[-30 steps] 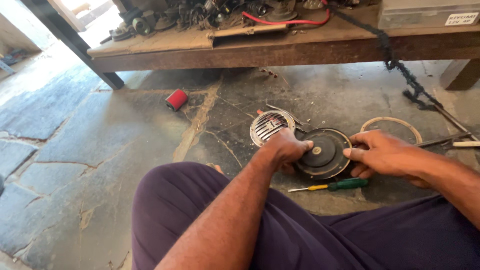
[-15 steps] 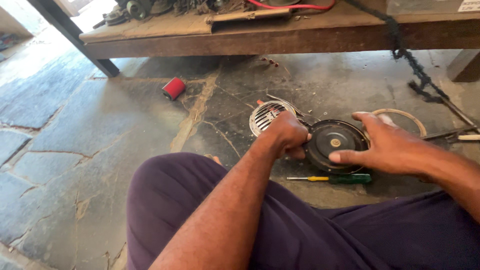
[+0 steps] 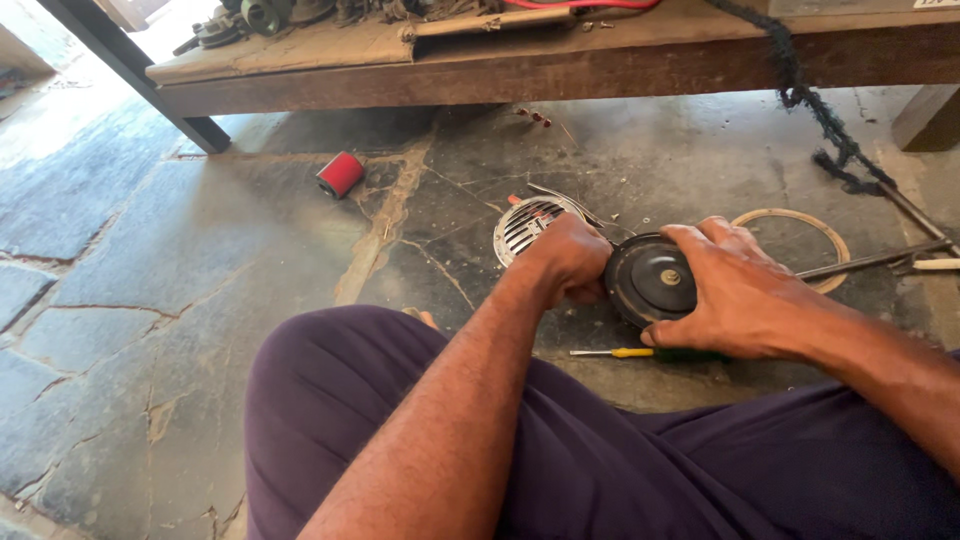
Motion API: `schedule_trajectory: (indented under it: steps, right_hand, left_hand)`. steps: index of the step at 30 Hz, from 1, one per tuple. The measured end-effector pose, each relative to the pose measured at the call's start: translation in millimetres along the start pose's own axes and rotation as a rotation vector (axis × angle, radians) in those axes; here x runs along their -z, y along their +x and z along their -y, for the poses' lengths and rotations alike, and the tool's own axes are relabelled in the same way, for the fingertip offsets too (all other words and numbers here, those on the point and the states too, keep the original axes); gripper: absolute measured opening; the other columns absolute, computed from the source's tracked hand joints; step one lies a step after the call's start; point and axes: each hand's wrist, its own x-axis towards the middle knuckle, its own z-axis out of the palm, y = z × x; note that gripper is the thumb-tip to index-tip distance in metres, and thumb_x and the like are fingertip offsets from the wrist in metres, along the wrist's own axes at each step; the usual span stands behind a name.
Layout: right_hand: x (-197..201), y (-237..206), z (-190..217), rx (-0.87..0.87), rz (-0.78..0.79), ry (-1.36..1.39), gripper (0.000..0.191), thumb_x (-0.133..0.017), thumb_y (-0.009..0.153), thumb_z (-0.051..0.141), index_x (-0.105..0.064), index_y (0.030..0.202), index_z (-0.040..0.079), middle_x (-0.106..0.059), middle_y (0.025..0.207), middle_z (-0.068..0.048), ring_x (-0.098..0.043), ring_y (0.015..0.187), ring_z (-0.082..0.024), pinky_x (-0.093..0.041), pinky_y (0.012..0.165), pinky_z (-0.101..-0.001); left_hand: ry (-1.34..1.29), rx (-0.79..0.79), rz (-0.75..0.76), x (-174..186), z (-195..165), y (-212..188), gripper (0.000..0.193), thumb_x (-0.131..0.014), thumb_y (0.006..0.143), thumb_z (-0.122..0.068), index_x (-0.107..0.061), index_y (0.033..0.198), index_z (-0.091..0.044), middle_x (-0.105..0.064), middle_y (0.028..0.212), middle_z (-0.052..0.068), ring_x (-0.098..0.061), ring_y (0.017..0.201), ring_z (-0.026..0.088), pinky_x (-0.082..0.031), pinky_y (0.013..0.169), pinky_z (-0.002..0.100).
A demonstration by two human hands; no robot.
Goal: The person assembles a circular electronic device by hand, placing a gasket, a black circular component, and a metal grille cover onto a base. They then insert and tighten screws using a screwdriver to secure the cover.
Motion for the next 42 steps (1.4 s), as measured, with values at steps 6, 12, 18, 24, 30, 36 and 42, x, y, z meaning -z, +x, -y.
schedule_trajectory:
  steps: [6,12,18,24,30,36,42]
  right_hand:
    - [4.4,5.3,-7.9,-0.066,0.038,0.002,0.114,-0.094,0.058,0.050,-0.041,0.151,0.010,-0.050,0.141,-0.017,-0.050,0.135,-0.034,-0.048,0.112,-0.0482]
    - [13.1,22.9,-42.8,-0.182,0.029,0.430,0.120,-0.092,0.061,0.045,-0.034,0.159,0.007,-0.062,0.137,-0.024,-0.064,0.126,-0.037,-0.053,0.107,-0.0515]
    - [21.6,29.8,-64.6,-0.451,-0.229,0.712,0.110,-0.088,0.075,0.031,-0.030,0.163,0.000,-0.067,0.114,-0.042,-0.078,0.092,-0.049,-0.063,0.080,-0.0537]
    - [20.4,25.9,-56.7,-0.465,-0.307,0.672,0.106,-0.088,0.070,0.031,-0.039,0.157,-0.004,-0.067,0.116,-0.036,-0.074,0.095,-0.038,-0.059,0.081,-0.0421]
    - [19.3,24.2,-51.4,-0.441,-0.321,0.678,0.106,-0.088,0.070,0.029,-0.037,0.157,-0.004,-0.066,0.115,-0.038,-0.074,0.095,-0.039,-0.060,0.082,-0.0435]
    - [13.3,29.7,-62.5,-0.481,-0.295,0.613,0.110,-0.089,0.069,0.032,-0.037,0.160,0.000,-0.063,0.121,-0.040,-0.073,0.098,-0.042,-0.060,0.081,-0.0459]
    - [-0.2,48.8,-100.6,-0.556,-0.179,0.075,0.112,-0.086,0.069,0.060,-0.042,0.156,0.006,-0.062,0.128,-0.031,-0.072,0.104,-0.045,-0.064,0.079,-0.0529]
  left_hand:
    - [-0.027,-0.003,0.101,1.3,6.9,12.9,0.022,-0.073,0.079,0.001,-0.057,0.064,-0.002,-0.053,0.058,0.008,-0.044,0.043,0.015,-0.029,0.034,0.035]
    - [-0.002,0.015,-0.004,0.7,-3.7,-2.3,0.040,-0.068,0.092,-0.029,-0.063,0.069,0.003,-0.059,0.058,0.011,-0.051,0.041,0.019,-0.038,0.035,0.037]
    - [0.556,-0.203,-0.112,3.6,-20.0,-25.6,0.037,-0.083,0.078,-0.036,-0.079,0.093,-0.002,-0.077,0.089,0.016,-0.074,0.082,0.028,-0.057,0.077,0.039]
    - [0.709,-0.358,-0.196,-4.9,-23.3,-32.6,0.035,-0.082,0.076,-0.035,-0.078,0.101,-0.009,-0.077,0.102,0.015,-0.073,0.103,0.031,-0.055,0.094,0.039]
    - [0.718,-0.338,-0.237,-5.4,-20.2,-27.4,0.042,-0.078,0.076,-0.031,-0.074,0.107,-0.003,-0.074,0.111,0.020,-0.069,0.113,0.032,-0.052,0.101,0.038]
    - [0.695,-0.267,-0.240,-5.9,-11.6,-18.0,0.049,-0.075,0.081,-0.034,-0.067,0.114,0.001,-0.073,0.116,0.023,-0.068,0.117,0.033,-0.051,0.104,0.039]
    - [0.790,-0.410,-0.378,-16.5,-0.3,-9.6,0.048,-0.071,0.083,-0.038,-0.064,0.112,0.000,-0.070,0.113,0.024,-0.065,0.112,0.039,-0.051,0.098,0.045]
